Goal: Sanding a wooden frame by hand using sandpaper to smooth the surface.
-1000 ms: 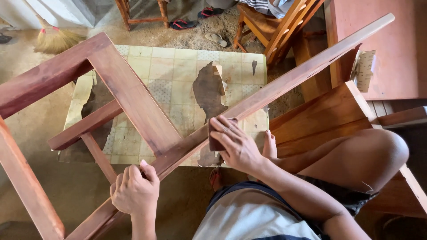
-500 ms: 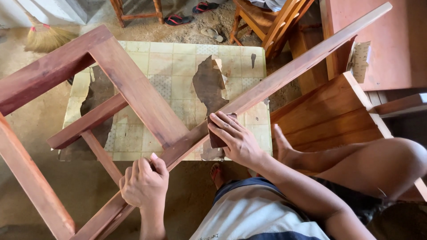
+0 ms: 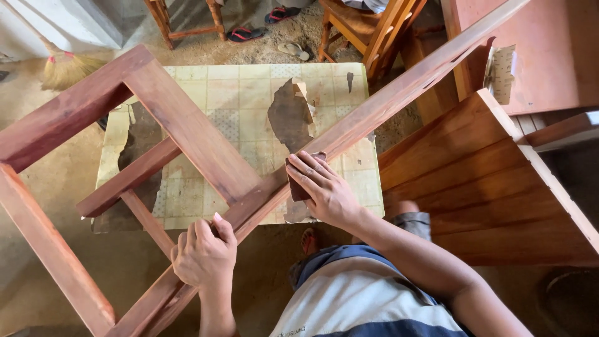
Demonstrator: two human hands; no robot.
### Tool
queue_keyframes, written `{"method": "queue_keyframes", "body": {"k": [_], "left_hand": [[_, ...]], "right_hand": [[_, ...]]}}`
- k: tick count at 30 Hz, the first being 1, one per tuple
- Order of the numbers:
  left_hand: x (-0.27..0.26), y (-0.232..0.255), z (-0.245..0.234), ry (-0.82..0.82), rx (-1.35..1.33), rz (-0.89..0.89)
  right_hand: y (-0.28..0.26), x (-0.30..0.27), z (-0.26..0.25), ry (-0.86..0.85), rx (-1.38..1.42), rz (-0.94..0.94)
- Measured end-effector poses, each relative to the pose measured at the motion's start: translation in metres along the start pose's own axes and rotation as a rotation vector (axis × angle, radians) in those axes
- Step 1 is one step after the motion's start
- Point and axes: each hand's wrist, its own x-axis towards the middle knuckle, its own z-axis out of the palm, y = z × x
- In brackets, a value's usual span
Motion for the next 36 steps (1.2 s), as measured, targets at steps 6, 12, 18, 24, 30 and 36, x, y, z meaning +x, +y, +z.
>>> {"method": "queue_keyframes", "body": {"k": [6, 12, 18, 24, 30, 36], "left_hand": [[0.000, 0.004, 0.001, -0.021, 0.022, -0.021], [-0.003, 0.003, 0.006, 0.001, 0.053, -0.009], [-0.003, 0.002, 0.006, -0.002, 0.064, -0.005], [0.000, 0.002, 0.000, -0.028, 0.031, 0.023], [-0.005, -0.002, 0.004, -0.010, 0.053, 0.037], [0.001, 0.001, -0.004, 0.013, 0.042, 0.073]], "right_hand": [[0.009, -0.003, 0.003, 0.024, -0.004, -0.041], [0.011, -0.003, 0.007, 0.086, 0.022, -0.047], [0.014, -0.003, 0.006, 0.095, 0.012, -0.068], [0.063, -0.014, -0.023, 0.021, 0.172, -0.107], [0.157, -0.035, -0.083, 0.242, -0.175, 0.235], [0.022, -0.009, -0.015, 0.104, -0.026, -0.136]]}}
